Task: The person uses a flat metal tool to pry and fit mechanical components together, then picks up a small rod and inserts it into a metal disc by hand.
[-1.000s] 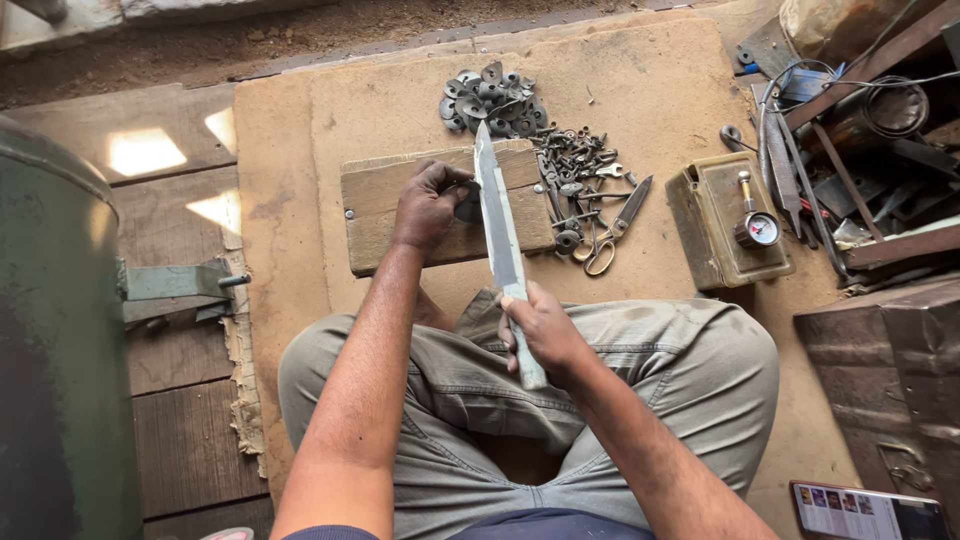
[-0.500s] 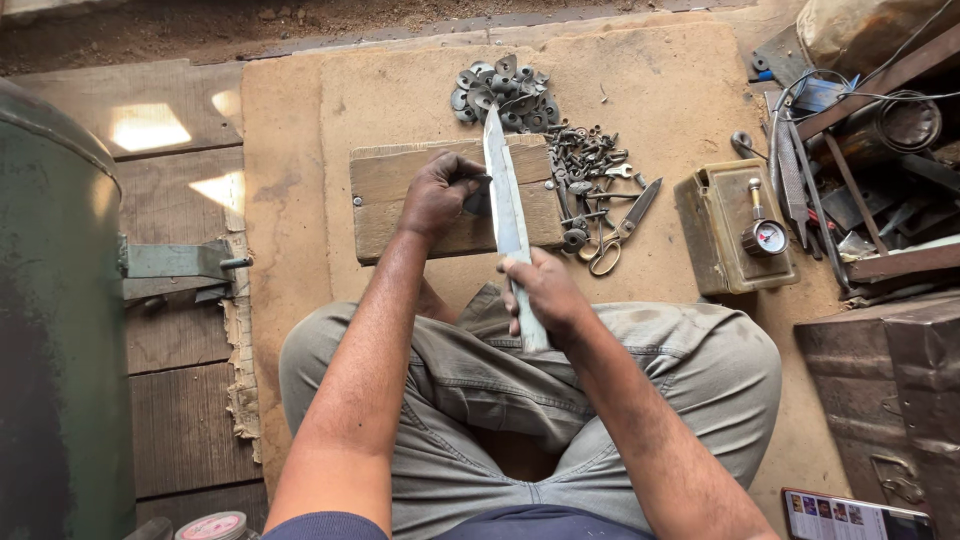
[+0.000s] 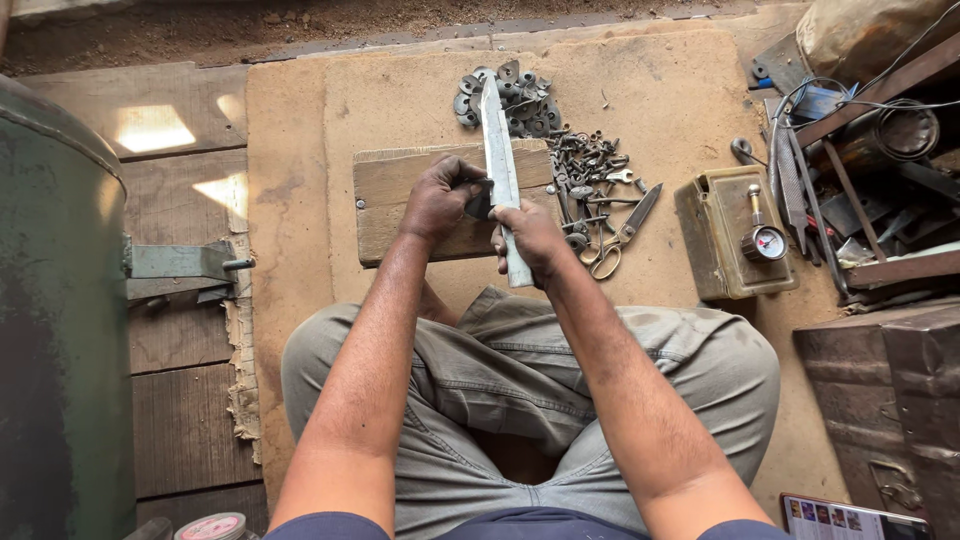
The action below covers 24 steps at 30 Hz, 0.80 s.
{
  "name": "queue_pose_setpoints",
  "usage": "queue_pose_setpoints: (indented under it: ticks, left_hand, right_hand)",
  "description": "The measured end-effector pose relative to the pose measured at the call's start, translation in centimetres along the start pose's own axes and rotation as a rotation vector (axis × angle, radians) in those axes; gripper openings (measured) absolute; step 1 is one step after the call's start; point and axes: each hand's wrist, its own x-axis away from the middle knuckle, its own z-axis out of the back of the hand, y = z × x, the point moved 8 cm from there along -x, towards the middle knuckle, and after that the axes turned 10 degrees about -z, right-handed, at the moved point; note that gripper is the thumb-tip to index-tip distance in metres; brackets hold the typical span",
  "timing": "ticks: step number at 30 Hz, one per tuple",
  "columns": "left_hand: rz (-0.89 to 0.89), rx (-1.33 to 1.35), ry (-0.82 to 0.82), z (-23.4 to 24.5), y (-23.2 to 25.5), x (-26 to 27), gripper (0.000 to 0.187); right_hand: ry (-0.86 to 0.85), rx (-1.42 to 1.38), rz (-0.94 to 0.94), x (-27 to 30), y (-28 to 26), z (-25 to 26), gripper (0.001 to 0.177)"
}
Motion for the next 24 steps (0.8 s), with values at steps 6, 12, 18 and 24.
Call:
queue_pose_setpoints:
  ticks: [6,12,18,24]
  left_hand:
    - [-0.030,-0.055,0.052,0.2,0.6,0.2,0.009]
    - [0.016,-0.040,0.040,0.0,0.8,0.2,0.009]
    - [0.038,0.037,0.046,0.2,-0.3,-0.1,0.011]
    - [0.072,0.034,0.055,0.3,-1.0,-0.1,0.011]
  right_hand:
    - [0.022,0.045,-0.026,3.5,2.1,-0.3,0.021]
    - [-0.007,0.016,-0.050,10.6,6.5,-1.0,0.018]
    - [-0.027,0.101,-0.053,9.7,4.8,-0.7,0.022]
    - [0.001,0.088,-0.054,8.2,3.7,-0.5,0.022]
